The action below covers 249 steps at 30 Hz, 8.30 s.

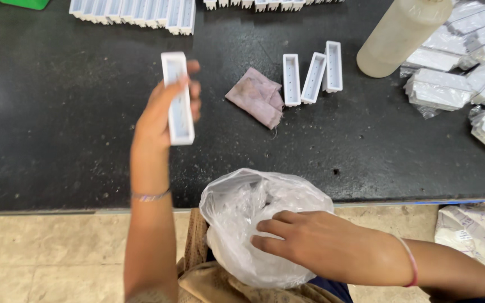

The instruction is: The person wipes the interior and exterior of small white plastic rectangular parts with a cloth, occasionally dipping the cloth into a bottle of liquid. The person handles the parts one at a time, wiping them thoroughly and placing them back on the table.

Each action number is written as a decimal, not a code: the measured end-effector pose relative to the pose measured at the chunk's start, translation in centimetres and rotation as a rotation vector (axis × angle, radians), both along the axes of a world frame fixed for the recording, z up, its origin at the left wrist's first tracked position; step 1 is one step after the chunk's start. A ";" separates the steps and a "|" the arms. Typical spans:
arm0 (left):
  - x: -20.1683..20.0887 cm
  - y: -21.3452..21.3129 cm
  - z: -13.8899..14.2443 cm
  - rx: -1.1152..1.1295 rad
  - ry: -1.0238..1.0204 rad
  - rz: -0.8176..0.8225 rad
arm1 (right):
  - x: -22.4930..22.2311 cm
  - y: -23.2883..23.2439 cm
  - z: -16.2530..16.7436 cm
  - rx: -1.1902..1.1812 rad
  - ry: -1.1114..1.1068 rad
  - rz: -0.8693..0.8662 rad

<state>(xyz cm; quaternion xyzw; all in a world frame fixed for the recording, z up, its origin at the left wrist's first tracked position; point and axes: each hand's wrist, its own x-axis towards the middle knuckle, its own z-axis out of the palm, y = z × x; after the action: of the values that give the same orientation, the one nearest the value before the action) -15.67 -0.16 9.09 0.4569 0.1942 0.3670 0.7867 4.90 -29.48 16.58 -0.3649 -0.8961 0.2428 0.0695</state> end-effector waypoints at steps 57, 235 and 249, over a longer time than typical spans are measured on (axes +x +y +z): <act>13.9 7.8 -14.4 -0.469 -0.352 0.296 | 11.4 19.7 -11.8 0.573 0.077 -0.809; 5.7 9.1 -10.4 0.050 0.455 0.638 | 4.3 32.3 -12.7 0.545 0.648 -0.866; 14.9 2.7 -10.2 0.443 0.544 0.340 | 18.4 24.3 -10.8 0.708 0.433 -1.358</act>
<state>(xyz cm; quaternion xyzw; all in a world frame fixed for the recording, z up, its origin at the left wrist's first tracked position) -0.75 2.50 -1.07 0.6576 0.3849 0.3906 0.5165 23.27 -5.20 5.79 -0.7324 -0.4682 -0.0864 0.4868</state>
